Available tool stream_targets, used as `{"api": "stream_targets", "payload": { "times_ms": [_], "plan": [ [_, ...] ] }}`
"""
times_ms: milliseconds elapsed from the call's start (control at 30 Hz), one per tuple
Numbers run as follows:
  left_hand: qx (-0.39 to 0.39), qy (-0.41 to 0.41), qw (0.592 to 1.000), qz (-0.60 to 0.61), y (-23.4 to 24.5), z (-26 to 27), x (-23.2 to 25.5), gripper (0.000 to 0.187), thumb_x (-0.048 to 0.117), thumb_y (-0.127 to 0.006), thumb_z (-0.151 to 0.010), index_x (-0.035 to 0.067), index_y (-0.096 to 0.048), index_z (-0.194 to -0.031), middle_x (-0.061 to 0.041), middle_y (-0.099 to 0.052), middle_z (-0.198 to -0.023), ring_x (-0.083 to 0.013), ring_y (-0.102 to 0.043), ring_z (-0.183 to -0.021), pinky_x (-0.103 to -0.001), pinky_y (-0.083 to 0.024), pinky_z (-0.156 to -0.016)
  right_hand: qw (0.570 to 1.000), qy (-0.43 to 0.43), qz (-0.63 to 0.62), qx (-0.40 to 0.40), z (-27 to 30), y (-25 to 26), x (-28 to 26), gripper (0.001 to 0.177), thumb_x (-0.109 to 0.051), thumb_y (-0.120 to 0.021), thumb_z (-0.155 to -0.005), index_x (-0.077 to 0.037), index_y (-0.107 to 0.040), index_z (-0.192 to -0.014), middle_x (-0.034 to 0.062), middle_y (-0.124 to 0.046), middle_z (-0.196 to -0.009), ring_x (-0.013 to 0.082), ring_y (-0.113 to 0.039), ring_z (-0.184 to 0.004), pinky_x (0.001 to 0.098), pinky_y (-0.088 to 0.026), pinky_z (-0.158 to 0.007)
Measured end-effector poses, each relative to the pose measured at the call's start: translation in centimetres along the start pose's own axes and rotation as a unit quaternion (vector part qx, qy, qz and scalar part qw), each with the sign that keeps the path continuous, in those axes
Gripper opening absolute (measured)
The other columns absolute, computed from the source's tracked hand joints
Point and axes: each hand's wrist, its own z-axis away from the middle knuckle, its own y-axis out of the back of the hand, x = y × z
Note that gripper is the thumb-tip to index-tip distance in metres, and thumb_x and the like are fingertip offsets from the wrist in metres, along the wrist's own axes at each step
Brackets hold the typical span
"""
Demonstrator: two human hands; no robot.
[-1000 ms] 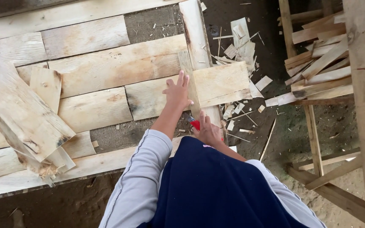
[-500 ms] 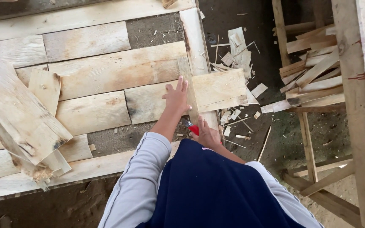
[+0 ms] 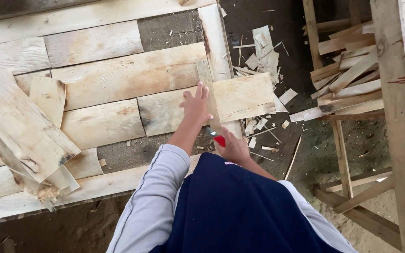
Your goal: The person uses a red utility knife to shave thin strips from several wooden planks on a workbench. They repeatedly position each plank, draw the knife along its length to remove shavings, and set the pieces aside. The process is repeated for multiple planks throughout the clip.
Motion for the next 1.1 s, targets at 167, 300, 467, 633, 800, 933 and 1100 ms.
{"api": "stream_targets", "payload": {
  "times_ms": [167,300,467,633,800,933,1100],
  "plan": [
    [-0.01,0.002,1.0,0.007,-0.8,-0.9,0.1,0.108,0.048,-0.08,-0.084,0.017,-0.016,-0.165,-0.005,-0.001,-0.172,-0.0531,-0.029,-0.14,-0.071,-0.053,-0.095,0.981,-0.074,-0.116,0.133,-1.6,0.8,4.1,0.042,-0.042,-0.059,-0.091,-0.028,-0.054,-0.13,0.0158,-0.069,-0.103,0.0428,-0.07,-0.1,0.0554,-0.055,-0.089],
    [0.008,-0.013,1.0,0.017,-0.2,-0.3,0.5,0.104,0.035,-0.082,-0.083,0.01,-0.02,-0.164,-0.011,-0.006,-0.172,-0.0531,-0.03,-0.141,-0.07,-0.053,-0.096,0.972,-0.108,-0.199,0.067,-4.6,4.5,2.4,0.056,-0.048,-0.051,-0.097,-0.035,-0.04,-0.15,0.017,-0.061,-0.134,0.0406,-0.06,-0.125,0.0525,-0.046,-0.109],
    [0.011,-0.018,0.999,0.045,-5.8,-5.2,1.5,0.117,0.021,-0.091,-0.073,0.001,-0.018,-0.162,-0.017,-0.005,-0.172,-0.0539,-0.024,-0.144,-0.072,-0.05,-0.096,0.973,-0.11,-0.197,0.049,-6.2,8.2,-1.9,0.044,-0.057,-0.045,-0.1,-0.029,-0.043,-0.134,0.0222,-0.068,-0.112,0.0436,-0.066,-0.113,0.0543,-0.05,-0.102],
    [-0.003,-0.028,0.999,0.039,-5.4,-4.2,1.5,0.116,0.021,-0.089,-0.076,0.002,-0.015,-0.163,-0.023,-0.001,-0.17,-0.0536,-0.018,-0.148,-0.077,-0.047,-0.092,0.989,-0.115,-0.087,0.027,-10.2,8.3,-2.8,0.04,-0.058,-0.038,-0.101,-0.021,-0.043,-0.116,0.0245,-0.069,-0.103,0.0463,-0.068,-0.107,0.0563,-0.052,-0.096],
    [0.0,-0.02,0.999,0.049,-4.3,-3.0,2.0,0.128,0.021,-0.098,-0.066,0.004,-0.016,-0.163,-0.021,0.001,-0.171,-0.0537,-0.016,-0.148,-0.083,-0.042,-0.088,0.993,-0.113,-0.023,0.03,-13.1,7.6,-2.8,0.041,-0.055,-0.037,-0.101,-0.017,-0.044,-0.116,0.0224,-0.071,-0.103,0.0445,-0.07,-0.107,0.0552,-0.054,-0.093],
    [0.009,-0.008,0.999,0.048,-6.2,-4.6,2.2,0.096,0.015,-0.077,-0.089,0.009,-0.017,-0.164,-0.018,0.0,-0.173,-0.0528,-0.014,-0.149,-0.083,-0.042,-0.087,0.993,-0.114,-0.013,0.003,-11.9,9.1,-4.6,0.038,-0.049,-0.035,-0.103,-0.015,-0.043,-0.118,0.025,-0.07,-0.107,0.0451,-0.068,-0.111,0.0548,-0.052,-0.096],
    [0.016,-0.007,0.999,0.031,-2.9,-1.1,1.9,0.069,0.009,-0.052,-0.103,0.01,-0.019,-0.164,-0.017,-0.002,-0.173,-0.0527,-0.016,-0.148,-0.082,-0.041,-0.089,0.994,-0.109,-0.001,-0.024,-12.3,9.7,-5.5,0.039,-0.048,-0.037,-0.102,-0.012,-0.041,-0.118,0.0254,-0.07,-0.108,0.0467,-0.068,-0.111,0.0581,-0.052,-0.095]
  ]
}}
